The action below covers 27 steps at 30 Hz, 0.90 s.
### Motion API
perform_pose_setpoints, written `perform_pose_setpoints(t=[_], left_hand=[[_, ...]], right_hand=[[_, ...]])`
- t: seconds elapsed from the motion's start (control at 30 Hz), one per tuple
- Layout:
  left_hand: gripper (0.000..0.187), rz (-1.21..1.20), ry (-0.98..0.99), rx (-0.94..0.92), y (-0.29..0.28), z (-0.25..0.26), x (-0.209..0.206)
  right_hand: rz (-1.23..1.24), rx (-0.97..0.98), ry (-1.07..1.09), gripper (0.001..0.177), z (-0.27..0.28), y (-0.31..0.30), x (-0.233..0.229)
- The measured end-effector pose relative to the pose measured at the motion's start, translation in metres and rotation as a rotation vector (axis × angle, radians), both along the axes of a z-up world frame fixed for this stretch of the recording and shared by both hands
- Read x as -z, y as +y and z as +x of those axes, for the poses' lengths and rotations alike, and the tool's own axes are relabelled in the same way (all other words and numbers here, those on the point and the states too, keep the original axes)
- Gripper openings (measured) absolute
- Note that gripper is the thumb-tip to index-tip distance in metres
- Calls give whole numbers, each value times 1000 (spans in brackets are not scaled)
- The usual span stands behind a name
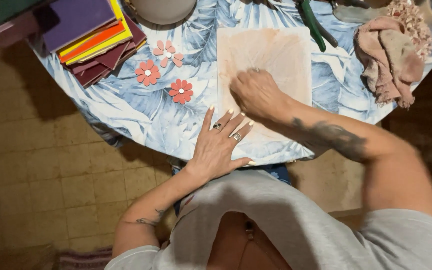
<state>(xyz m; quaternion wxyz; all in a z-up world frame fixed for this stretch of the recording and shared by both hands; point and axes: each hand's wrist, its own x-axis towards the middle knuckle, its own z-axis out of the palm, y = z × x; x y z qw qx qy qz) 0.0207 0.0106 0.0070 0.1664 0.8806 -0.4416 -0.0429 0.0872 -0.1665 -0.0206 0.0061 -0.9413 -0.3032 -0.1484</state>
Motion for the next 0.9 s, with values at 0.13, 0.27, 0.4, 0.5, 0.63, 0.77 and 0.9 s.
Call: perform_pose_setpoints(t=[0.13, 0.27, 0.4, 0.5, 0.63, 0.77, 0.9], left_hand=[[72, -10, 14, 6, 1, 1, -1], [73, -8, 9, 6, -1, 0, -3], [51, -163, -37, -32, -3, 11, 4], [42, -592, 62, -185, -10, 17, 23], [38, -856, 345, -292, -18, 16, 1], [25, -894, 482, -287, -22, 19, -6], [20, -900, 488, -279, -24, 21, -2]], right_hand=[[-115, -121, 25, 14, -53, -44, -20], [-371, -292, 192, 7, -57, -110, -38], [-403, -133, 234, 14, -28, -100, -71], [472, -38, 618, 15, -40, -60, -62], [825, 61, 603, 16, -66, -11, -54], [1025, 125, 642, 27, -74, -4, -35], [1080, 141, 634, 30, -72, 1, -48]])
